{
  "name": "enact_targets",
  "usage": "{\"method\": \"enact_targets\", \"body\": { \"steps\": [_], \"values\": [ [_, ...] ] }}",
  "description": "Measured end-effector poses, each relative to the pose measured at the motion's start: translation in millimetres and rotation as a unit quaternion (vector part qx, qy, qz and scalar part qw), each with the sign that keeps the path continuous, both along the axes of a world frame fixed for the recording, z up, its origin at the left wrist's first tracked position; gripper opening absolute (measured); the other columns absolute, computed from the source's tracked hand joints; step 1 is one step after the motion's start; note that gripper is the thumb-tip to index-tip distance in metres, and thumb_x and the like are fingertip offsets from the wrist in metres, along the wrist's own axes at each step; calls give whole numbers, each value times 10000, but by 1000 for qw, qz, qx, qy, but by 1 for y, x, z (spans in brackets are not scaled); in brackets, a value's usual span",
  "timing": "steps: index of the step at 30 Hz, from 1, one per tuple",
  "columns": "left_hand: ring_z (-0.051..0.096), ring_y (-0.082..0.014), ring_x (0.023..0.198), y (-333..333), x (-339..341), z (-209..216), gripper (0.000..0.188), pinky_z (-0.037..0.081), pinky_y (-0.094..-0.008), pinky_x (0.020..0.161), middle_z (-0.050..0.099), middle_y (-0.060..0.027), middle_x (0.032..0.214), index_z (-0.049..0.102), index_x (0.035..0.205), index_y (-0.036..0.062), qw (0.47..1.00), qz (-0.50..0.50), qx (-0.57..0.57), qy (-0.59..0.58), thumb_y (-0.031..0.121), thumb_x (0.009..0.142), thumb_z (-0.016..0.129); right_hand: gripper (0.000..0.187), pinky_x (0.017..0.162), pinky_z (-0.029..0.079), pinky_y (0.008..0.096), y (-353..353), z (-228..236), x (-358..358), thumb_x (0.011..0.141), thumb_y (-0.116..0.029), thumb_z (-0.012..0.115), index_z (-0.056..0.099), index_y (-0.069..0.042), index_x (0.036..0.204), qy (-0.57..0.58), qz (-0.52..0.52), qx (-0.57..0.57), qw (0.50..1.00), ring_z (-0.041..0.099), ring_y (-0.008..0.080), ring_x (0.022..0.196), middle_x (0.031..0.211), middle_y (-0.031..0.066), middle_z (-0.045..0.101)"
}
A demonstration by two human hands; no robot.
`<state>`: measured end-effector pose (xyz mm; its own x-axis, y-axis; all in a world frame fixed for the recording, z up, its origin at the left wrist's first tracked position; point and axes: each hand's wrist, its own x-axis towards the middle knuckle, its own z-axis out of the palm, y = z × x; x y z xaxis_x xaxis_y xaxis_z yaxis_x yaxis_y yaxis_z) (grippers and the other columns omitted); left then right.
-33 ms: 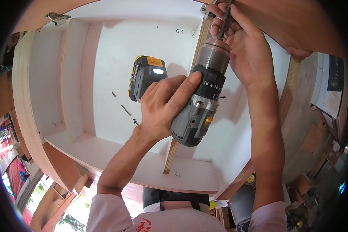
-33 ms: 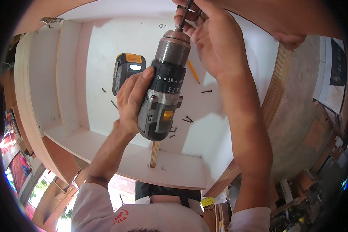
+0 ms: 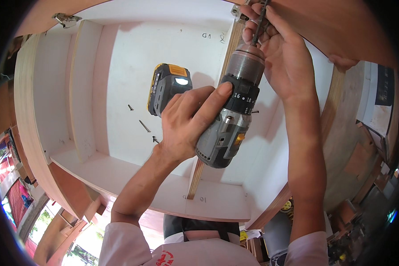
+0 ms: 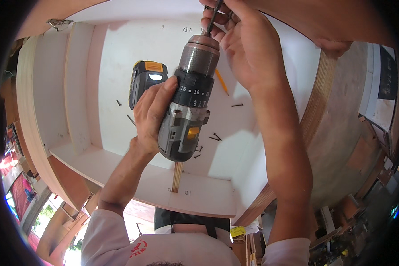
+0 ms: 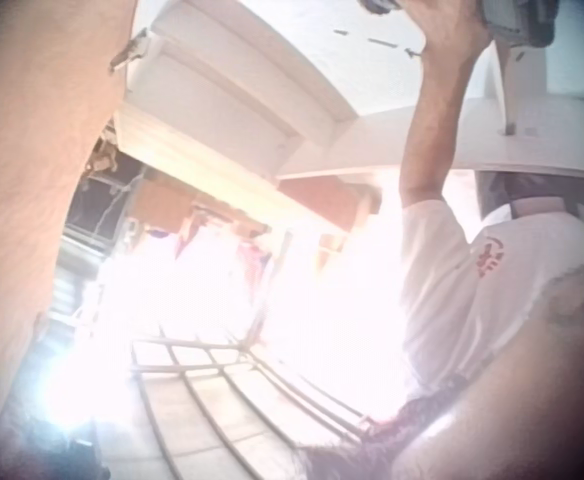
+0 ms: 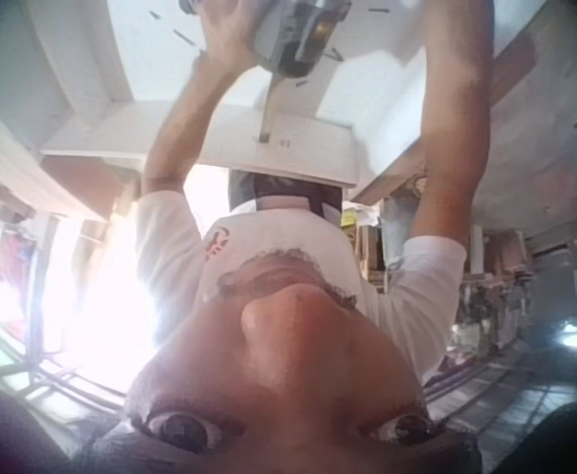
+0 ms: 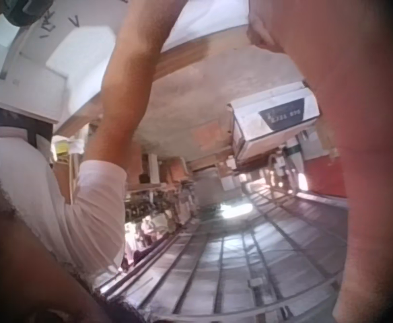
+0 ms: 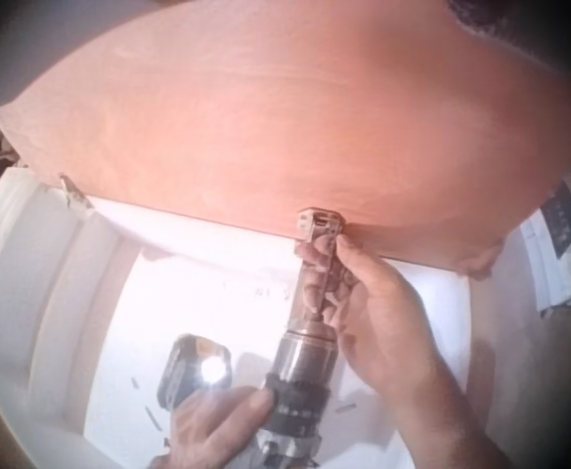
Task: The person uses a cordless drill to attach metal hinges to a wooden cabinet door, then positions a white panel inside the cabinet frame with assistance from another person.
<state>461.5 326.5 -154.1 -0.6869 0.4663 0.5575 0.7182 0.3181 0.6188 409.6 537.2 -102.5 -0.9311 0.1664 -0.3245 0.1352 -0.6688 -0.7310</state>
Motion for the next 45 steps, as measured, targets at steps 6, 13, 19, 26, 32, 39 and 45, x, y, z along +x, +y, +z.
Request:
{"method": "enact_targets", "body": {
  "steps": [6,13,19,26,32,39,45],
  "values": [
    [623,-199,747,0,-1,-2,758,490,-339,639,653,-56,996,594,1441,138,1000,6,0,3,185,723,834,203,797,486,272,1,0,-3,1062,-210,526,629,-36,1089,40,17,-16,999,575,147,867,1007,64,651],
    [623,-195,752,-1,-1,0,756,493,-336,640,648,-52,995,596,1441,142,1000,6,-6,5,234,733,846,200,794,487,269,0,-4,-6,1055,-207,540,635,-36,1093,50,9,21,998,579,145,876,1012,67,654],
    [624,-193,753,1,-2,-1,759,491,-333,637,646,-51,992,590,1447,135,1000,6,4,13,245,741,846,180,798,508,265,1,-2,-3,1047,-187,555,646,-33,1059,10,-12,24,1000,592,145,869,1023,77,664],
    [624,-193,751,2,0,-4,764,492,-333,639,646,-48,992,585,1451,133,1000,3,13,4,250,743,846,196,797,522,269,3,1,-2,1052,-175,544,644,-11,1090,28,6,-2,1000,610,143,867,1036,90,674],
    [625,-192,751,4,1,-5,764,493,-334,640,647,-51,993,581,1454,139,1000,4,23,-10,250,746,843,215,787,533,269,3,-5,-5,1055,-173,539,640,8,1113,15,-15,19,1000,625,144,880,1038,96,679],
    [651,-211,770,4,-1,-2,733,501,-339,649,672,-85,1049,572,1460,156,1000,3,13,1,222,771,814,221,774,523,259,5,-1,-4,1050,-169,546,640,10,1138,67,37,-10,997,627,143,898,1041,83,683],
    [660,-225,755,8,-4,-4,735,517,-342,650,677,-100,1038,567,1461,131,999,-2,33,13,188,767,801,279,805,504,251,-1,3,-4,1039,-186,571,629,7,1231,-12,-30,54,998,635,148,967,1057,75,686]
  ]
}}
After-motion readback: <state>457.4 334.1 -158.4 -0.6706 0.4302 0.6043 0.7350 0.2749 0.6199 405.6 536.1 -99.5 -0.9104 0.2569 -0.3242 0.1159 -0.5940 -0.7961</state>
